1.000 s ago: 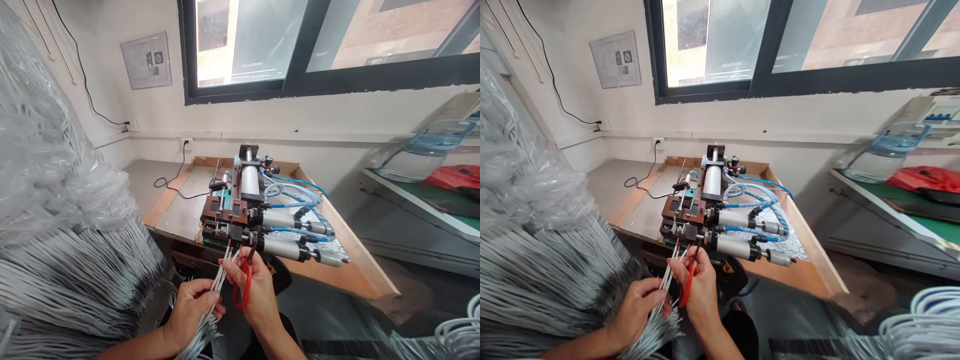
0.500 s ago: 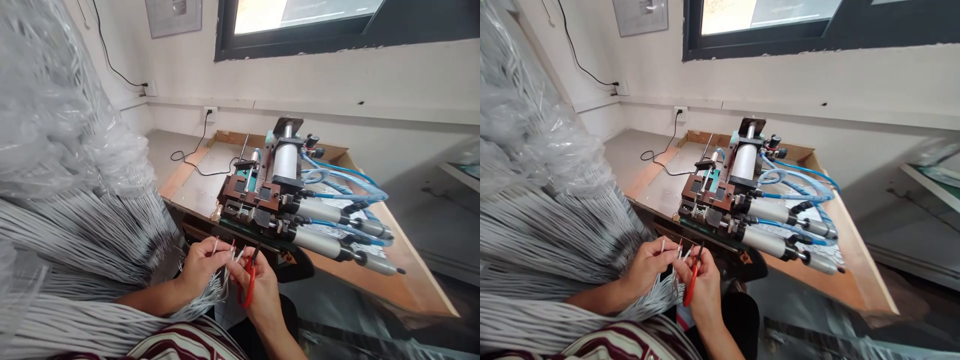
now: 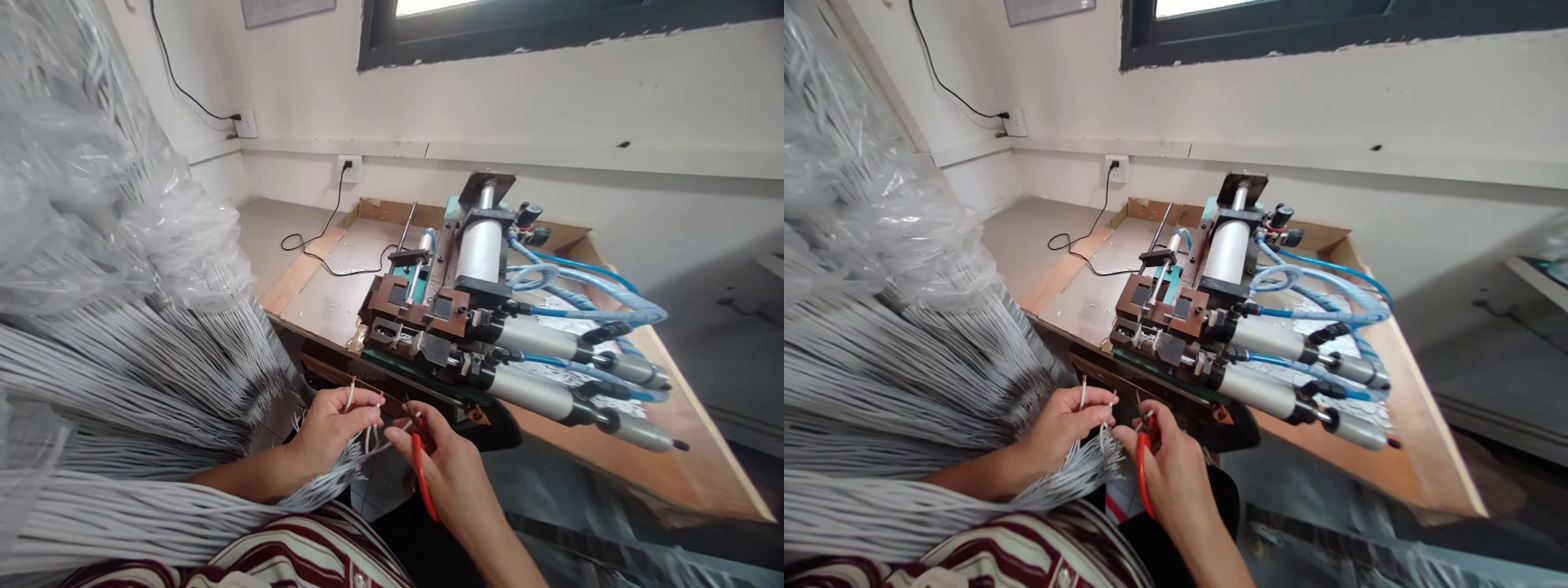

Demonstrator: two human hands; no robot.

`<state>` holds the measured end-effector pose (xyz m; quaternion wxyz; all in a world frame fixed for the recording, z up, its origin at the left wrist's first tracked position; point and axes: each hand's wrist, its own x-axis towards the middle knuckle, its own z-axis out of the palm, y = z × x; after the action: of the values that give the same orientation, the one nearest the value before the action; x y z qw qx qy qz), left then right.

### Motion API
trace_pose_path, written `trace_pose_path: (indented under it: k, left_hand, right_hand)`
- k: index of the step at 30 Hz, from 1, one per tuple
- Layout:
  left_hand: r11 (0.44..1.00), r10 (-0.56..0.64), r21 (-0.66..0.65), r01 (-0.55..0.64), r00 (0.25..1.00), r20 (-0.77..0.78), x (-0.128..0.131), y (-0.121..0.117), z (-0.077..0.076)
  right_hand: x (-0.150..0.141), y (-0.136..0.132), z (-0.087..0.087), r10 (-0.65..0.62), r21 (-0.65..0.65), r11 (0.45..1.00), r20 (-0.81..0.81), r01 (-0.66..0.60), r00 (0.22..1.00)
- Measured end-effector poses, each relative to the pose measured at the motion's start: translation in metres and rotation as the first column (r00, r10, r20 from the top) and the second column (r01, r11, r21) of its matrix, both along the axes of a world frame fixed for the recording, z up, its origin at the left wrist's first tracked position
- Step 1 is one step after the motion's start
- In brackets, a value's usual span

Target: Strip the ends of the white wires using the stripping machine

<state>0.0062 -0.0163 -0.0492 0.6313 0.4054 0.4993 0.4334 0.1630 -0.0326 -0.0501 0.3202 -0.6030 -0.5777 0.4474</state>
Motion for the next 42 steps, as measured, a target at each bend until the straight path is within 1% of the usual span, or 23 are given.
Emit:
trace_pose_path:
  k: [1, 3, 6, 9, 12, 15, 18, 21, 23, 25, 29, 32, 36, 39, 41, 42]
  left_hand:
    - [1.0, -0.021, -0.002, 0.021, 1.0, -0.008, -0.001, -0.001, -0.001]
    - [0.998, -0.069, 0.006, 0.069, 0.997, -0.022, -0.002, -0.002, -0.003]
    - [0.988, -0.134, 0.065, 0.14, 0.987, -0.087, -0.003, -0.003, -0.002]
    - [0.965, -0.182, 0.155, 0.21, 0.967, -0.178, -0.003, -0.004, 0.0]
    - [0.936, -0.236, 0.208, 0.284, 0.944, -0.229, -0.003, -0.004, 0.003]
    - [0.921, -0.252, 0.227, 0.315, 0.93, -0.269, -0.002, -0.003, 0.003]
    - [0.92, -0.253, 0.223, 0.322, 0.923, -0.29, -0.001, -0.003, 0.003]
    - [0.918, -0.271, 0.209, 0.338, 0.917, -0.294, -0.002, -0.003, 0.003]
    - [0.917, -0.275, 0.203, 0.342, 0.914, -0.297, -0.002, -0.003, 0.003]
    - [0.916, -0.281, 0.198, 0.348, 0.912, -0.3, -0.002, -0.003, 0.004]
    - [0.909, -0.299, 0.194, 0.37, 0.901, -0.315, -0.003, -0.003, 0.004]
    - [0.91, -0.301, 0.182, 0.373, 0.895, -0.329, -0.003, -0.003, 0.003]
    - [0.912, -0.316, 0.16, 0.377, 0.896, -0.312, -0.002, -0.003, 0.001]
    - [0.93, -0.309, 0.118, 0.347, 0.915, -0.259, -0.002, -0.004, -0.002]
    - [0.951, -0.28, 0.071, 0.302, 0.935, -0.218, -0.003, -0.004, -0.004]
    - [0.959, -0.262, 0.055, 0.279, 0.943, -0.206, -0.003, -0.004, -0.005]
  right_hand:
    - [0.006, 0.0, 0.005, 0.053, 0.0, 0.999, 0.065, -0.053, 0.996]
    - [0.016, 0.001, 0.014, 0.174, -0.026, 0.985, 0.122, -0.172, 0.977]
    - [0.024, 0.001, 0.023, 0.318, -0.057, 0.948, 0.116, -0.313, 0.941]
    - [0.024, 0.002, 0.026, 0.377, -0.051, 0.926, 0.088, -0.374, 0.922]
    - [0.022, 0.002, 0.024, 0.371, -0.014, 0.929, 0.055, -0.371, 0.927]
    - [0.022, 0.001, 0.023, 0.366, -0.004, 0.931, 0.01, -0.366, 0.931]
    - [0.024, 0.001, 0.023, 0.355, -0.025, 0.934, -0.054, -0.357, 0.933]
    - [0.024, 0.001, 0.022, 0.345, -0.072, 0.933, -0.106, -0.353, 0.933]
    - [0.024, 0.001, 0.023, 0.339, -0.095, 0.932, -0.11, -0.349, 0.934]
    - [0.023, 0.001, 0.023, 0.344, -0.098, 0.931, -0.078, -0.351, 0.936]
    - [0.023, 0.001, 0.021, 0.372, -0.041, 0.927, -0.027, -0.373, 0.928]
    - [0.023, 0.001, 0.016, 0.367, -0.022, 0.929, -0.061, -0.369, 0.928]
    - [0.022, 0.0, 0.008, 0.369, -0.058, 0.924, -0.127, -0.378, 0.921]
    - [0.025, 0.0, 0.006, 0.34, -0.084, 0.934, -0.089, -0.347, 0.936]
    - [0.037, -0.002, 0.003, 0.286, -0.123, 0.951, -0.003, -0.284, 0.958]
    - [0.046, -0.003, 0.001, 0.242, -0.14, 0.963, 0.056, -0.232, 0.969]
